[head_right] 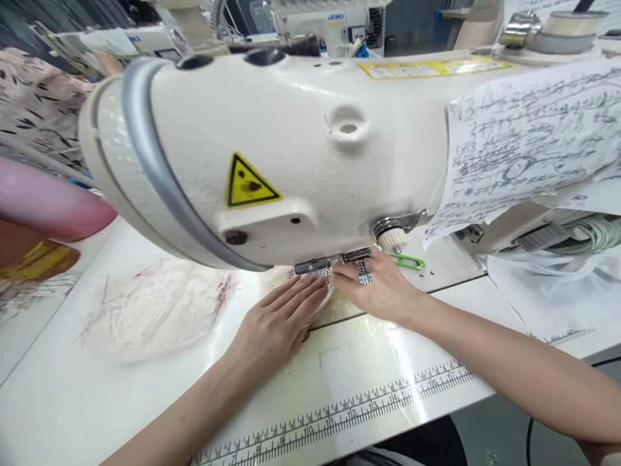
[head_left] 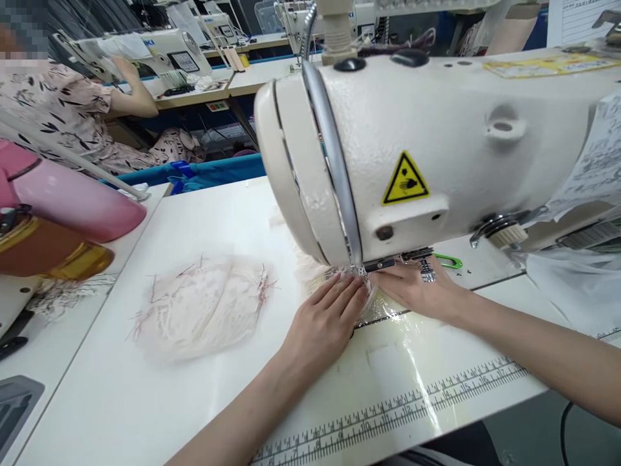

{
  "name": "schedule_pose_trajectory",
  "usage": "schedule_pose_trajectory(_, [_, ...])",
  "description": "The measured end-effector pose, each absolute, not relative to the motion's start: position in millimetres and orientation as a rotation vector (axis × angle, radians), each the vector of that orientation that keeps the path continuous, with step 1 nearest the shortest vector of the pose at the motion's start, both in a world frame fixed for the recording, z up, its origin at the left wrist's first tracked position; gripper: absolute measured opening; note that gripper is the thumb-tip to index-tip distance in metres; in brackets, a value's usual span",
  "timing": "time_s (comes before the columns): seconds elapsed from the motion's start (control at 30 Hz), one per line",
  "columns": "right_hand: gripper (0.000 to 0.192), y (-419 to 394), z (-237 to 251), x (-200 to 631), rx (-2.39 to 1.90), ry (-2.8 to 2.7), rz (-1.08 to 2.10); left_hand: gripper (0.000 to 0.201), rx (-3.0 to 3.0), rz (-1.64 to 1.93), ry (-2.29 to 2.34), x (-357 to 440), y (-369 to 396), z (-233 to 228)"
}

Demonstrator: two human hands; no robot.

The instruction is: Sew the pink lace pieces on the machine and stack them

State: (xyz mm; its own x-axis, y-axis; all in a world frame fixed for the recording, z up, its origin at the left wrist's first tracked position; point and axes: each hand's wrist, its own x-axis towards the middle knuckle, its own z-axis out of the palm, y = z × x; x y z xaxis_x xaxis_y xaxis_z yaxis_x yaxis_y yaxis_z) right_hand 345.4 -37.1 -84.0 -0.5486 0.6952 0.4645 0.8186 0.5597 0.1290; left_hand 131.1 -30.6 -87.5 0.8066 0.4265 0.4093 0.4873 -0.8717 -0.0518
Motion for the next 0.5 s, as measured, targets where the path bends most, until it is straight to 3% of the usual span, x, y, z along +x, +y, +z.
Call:
schedule_pose_trajectory(0.13, [0.029, -38, -91, 345, -1.153, -2.441, -0.568, 0.03, -2.836, -0.619, -0.813, 130, -30, -83])
schedule_pose_trajectory(0.3, [0.026, -36, -95, 340, -1.046, -2.468, -0.414, 0.022, -2.82, -0.635, -0.842, 129, -27, -80])
schedule_pose_trajectory(0.5, [0.02, -36, -102, 331, -1.018, -2.412, -0.234, 0.028, -2.822, -0.596, -0.885, 128, -27, -82])
